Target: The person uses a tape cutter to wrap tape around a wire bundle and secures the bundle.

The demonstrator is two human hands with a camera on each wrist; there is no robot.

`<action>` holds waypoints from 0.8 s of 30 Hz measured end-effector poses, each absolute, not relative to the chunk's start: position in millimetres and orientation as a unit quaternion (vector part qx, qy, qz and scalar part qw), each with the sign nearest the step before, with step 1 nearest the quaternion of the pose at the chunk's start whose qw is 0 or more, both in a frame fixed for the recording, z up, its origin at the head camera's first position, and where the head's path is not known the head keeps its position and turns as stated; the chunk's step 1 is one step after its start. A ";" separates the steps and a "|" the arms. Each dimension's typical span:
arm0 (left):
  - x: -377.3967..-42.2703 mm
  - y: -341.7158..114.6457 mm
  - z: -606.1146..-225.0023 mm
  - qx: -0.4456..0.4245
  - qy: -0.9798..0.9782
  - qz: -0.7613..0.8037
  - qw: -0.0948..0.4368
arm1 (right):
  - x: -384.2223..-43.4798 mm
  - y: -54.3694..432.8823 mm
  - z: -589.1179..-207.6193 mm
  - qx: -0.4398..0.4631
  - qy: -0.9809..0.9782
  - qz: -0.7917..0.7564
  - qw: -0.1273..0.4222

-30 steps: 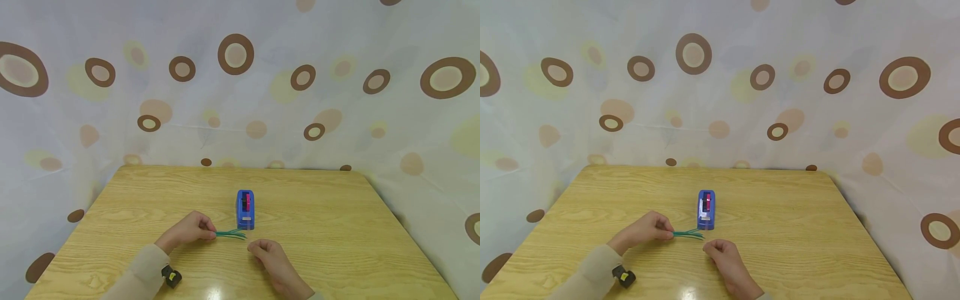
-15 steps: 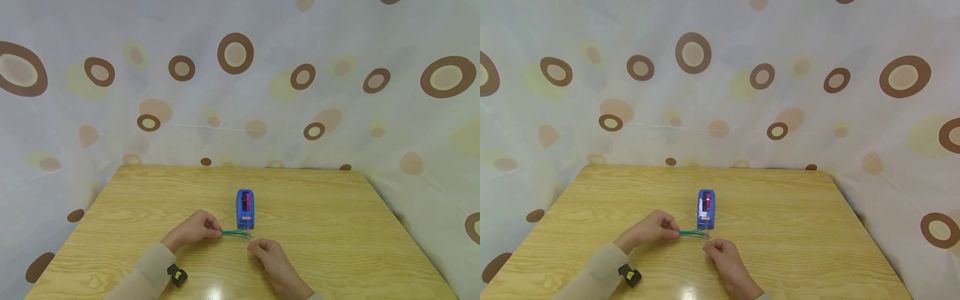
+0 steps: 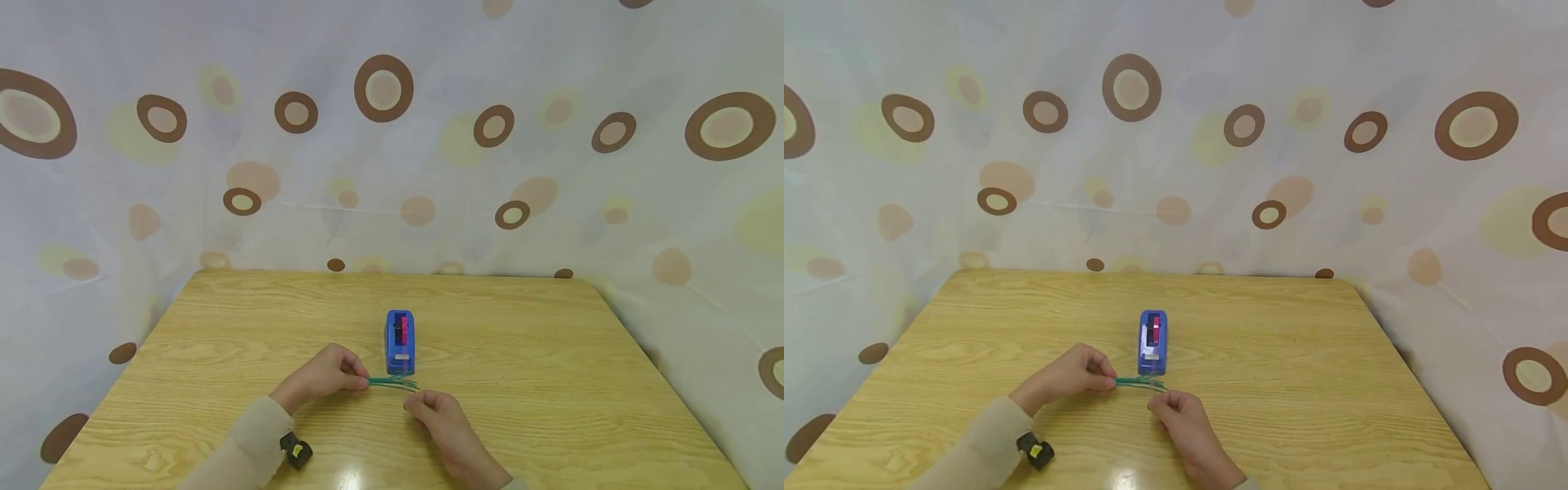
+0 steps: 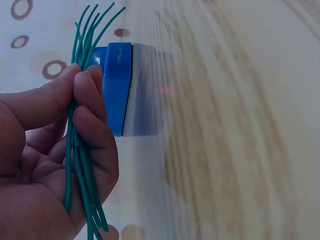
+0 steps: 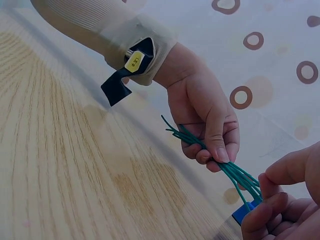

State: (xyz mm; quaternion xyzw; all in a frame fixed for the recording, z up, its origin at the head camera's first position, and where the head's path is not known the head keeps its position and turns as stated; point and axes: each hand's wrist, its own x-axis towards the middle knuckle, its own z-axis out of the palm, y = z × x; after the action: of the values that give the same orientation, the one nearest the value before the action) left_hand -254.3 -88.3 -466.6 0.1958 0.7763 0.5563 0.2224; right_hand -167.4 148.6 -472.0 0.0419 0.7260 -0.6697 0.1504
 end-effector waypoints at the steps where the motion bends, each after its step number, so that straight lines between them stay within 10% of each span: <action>1: -254.6 -87.6 -467.3 0.195 0.778 0.554 0.222 | -167.5 148.9 -472.7 0.042 0.726 -0.669 0.151; 24: -255.4 -97.1 -467.5 0.185 0.782 0.551 0.224 | -169.8 150.0 -473.8 0.050 0.726 -0.670 0.149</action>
State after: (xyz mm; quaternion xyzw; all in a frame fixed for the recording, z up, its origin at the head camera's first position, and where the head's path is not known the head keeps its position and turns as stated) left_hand -255.4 -97.1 -467.5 0.1848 0.7821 0.5514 0.2240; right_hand -169.8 150.0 -473.8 0.0502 0.7257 -0.6698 0.1488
